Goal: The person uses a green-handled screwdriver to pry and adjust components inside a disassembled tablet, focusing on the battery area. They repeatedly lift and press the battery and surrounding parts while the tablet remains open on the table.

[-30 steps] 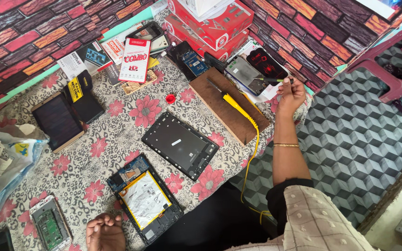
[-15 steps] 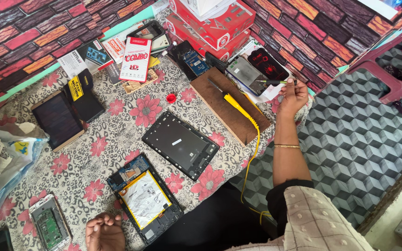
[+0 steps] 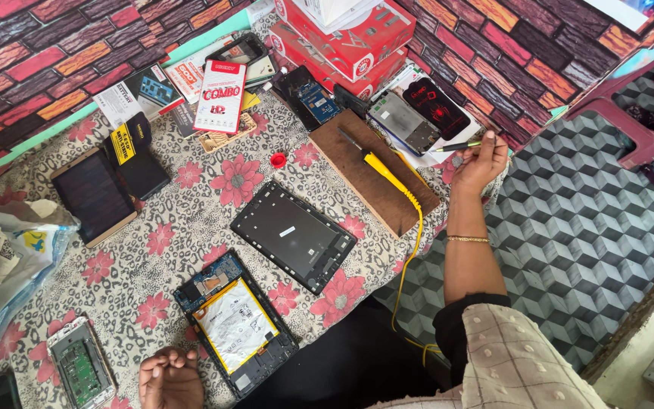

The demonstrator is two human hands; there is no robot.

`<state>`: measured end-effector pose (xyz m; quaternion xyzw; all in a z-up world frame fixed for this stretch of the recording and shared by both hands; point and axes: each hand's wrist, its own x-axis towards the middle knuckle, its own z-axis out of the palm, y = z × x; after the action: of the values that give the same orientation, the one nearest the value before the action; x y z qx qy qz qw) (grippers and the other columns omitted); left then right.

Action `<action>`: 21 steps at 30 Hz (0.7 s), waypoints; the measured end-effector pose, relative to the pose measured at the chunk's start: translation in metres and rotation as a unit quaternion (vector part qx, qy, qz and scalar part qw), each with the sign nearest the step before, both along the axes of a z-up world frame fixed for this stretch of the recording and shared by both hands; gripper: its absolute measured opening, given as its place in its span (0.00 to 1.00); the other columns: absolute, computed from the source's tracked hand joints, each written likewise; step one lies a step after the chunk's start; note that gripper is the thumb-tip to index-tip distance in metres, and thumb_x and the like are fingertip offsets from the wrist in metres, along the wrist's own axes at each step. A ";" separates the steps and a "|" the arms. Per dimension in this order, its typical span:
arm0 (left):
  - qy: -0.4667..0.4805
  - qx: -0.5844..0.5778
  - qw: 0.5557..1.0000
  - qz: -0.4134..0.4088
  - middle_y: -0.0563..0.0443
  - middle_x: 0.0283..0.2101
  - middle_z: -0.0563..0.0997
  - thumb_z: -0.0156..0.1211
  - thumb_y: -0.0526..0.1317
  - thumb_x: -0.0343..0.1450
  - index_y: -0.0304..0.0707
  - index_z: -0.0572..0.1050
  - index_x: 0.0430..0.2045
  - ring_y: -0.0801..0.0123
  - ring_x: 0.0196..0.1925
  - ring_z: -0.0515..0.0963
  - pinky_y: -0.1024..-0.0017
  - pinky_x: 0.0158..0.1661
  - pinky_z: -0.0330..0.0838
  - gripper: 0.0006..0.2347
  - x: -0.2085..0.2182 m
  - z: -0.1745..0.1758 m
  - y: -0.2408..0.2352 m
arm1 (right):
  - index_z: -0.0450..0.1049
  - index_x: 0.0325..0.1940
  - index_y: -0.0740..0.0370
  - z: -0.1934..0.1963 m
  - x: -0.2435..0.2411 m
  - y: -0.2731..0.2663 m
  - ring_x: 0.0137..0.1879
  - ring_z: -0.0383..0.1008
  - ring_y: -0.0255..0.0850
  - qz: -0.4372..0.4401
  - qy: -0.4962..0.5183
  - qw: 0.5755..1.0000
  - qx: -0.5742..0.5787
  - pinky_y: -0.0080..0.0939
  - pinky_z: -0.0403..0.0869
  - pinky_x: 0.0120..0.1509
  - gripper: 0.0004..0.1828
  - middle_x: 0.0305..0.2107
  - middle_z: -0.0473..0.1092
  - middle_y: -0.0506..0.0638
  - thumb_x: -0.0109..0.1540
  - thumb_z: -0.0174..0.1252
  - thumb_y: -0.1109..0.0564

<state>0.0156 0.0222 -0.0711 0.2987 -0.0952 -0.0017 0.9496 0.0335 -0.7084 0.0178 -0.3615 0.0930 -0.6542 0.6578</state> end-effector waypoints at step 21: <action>0.014 0.010 1.000 0.006 0.42 0.41 0.77 0.49 0.34 0.81 0.30 0.75 0.38 0.63 0.49 0.77 0.53 0.57 0.71 0.07 0.000 0.007 -0.003 | 0.74 0.56 0.67 0.018 -0.008 0.014 0.16 0.60 0.35 0.093 0.115 0.989 -0.021 0.37 0.63 0.21 0.19 0.17 0.63 0.47 0.74 0.50 0.48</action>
<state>0.0153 0.0195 -0.0644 0.3088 -0.0796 -0.0014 0.9478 0.0253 -0.6948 0.0356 -0.4548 0.1203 -0.5462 0.6931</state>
